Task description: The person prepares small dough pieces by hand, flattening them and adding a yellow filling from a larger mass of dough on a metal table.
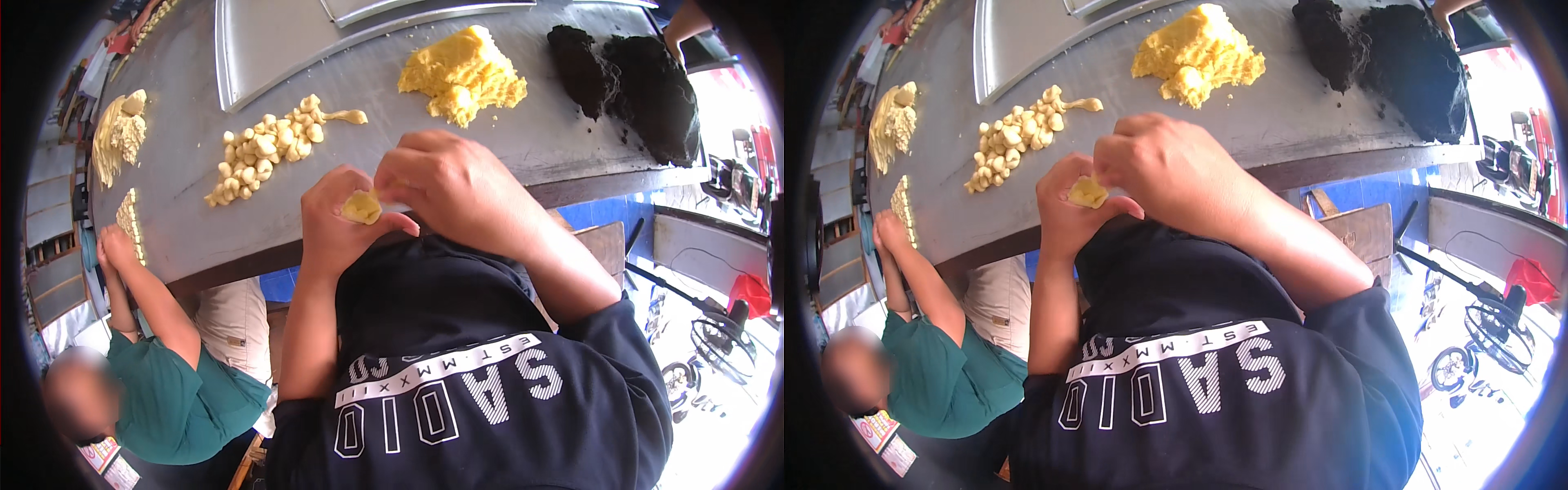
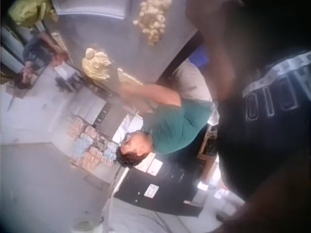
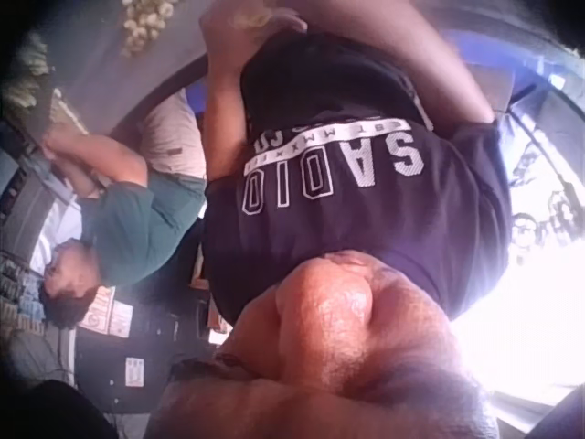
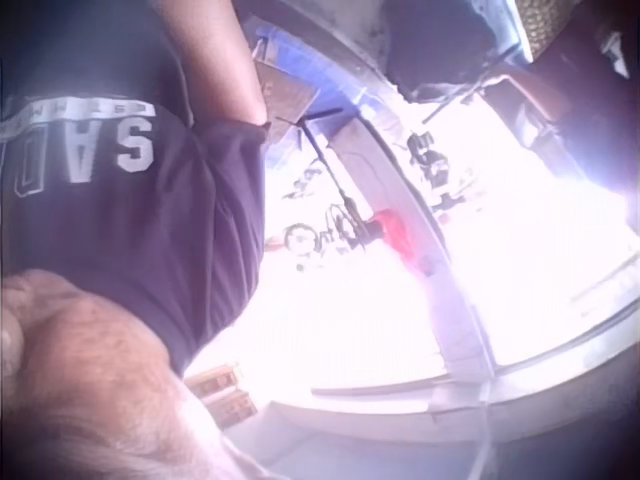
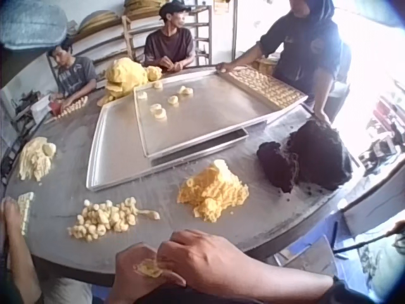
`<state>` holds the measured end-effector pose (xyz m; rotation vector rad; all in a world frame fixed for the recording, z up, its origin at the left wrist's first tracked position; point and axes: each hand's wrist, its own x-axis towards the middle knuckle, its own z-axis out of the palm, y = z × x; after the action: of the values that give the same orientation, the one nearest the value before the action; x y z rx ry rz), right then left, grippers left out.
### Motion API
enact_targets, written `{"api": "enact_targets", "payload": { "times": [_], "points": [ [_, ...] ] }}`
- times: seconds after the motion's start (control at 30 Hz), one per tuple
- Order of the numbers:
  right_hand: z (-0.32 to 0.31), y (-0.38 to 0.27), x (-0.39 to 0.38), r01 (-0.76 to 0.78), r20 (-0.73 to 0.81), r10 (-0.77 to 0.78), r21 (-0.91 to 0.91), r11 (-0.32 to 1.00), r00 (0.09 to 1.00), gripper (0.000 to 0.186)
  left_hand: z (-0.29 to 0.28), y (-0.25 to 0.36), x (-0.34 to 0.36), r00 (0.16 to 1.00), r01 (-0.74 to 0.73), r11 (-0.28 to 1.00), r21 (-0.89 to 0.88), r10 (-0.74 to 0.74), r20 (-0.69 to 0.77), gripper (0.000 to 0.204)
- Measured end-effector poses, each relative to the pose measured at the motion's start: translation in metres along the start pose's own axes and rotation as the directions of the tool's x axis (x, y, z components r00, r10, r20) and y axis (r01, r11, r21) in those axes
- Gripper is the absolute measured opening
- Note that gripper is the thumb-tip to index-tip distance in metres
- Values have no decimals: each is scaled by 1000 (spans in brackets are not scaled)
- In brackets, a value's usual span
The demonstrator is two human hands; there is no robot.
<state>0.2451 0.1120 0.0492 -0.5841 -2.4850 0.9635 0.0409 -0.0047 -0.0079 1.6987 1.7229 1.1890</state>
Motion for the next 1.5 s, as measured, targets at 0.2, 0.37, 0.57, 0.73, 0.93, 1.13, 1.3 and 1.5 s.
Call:
{"api": "enact_targets", "payload": {
  "times": [0.2,0.37,0.57,0.73,0.93,1.13,1.3,1.5],
  "points": [
    [3,-8,-3,-208,-57,217,131,969,975,30,17,2,2,1000,-4,996,-85,6,25,54],
    [15,2,-1,-124,-148,131,60,991,980,44,21,8,8,988,-78,988,131,59,146,48],
    [-27,35,5,-31,-246,-38,-272,962,969,24,12,0,17,987,20,973,-230,18,161,50],
    [-9,60,-3,22,-76,-100,-681,732,992,13,14,-10,6,996,69,921,-385,-39,84,51],
    [-1,65,-12,-85,-222,-44,-537,839,974,12,10,-10,5,981,174,714,-678,-185,57,38],
    [-38,57,2,-54,-297,-156,-594,803,942,14,8,-14,7,980,114,857,-503,-14,199,40],
    [3,56,15,-85,-76,42,-766,637,996,26,2,-29,2,985,172,660,-731,-141,104,31],
    [-12,67,-29,-17,-103,-13,-284,959,995,11,-3,17,15,988,-82,980,181,55,147,15]
  ]
}}
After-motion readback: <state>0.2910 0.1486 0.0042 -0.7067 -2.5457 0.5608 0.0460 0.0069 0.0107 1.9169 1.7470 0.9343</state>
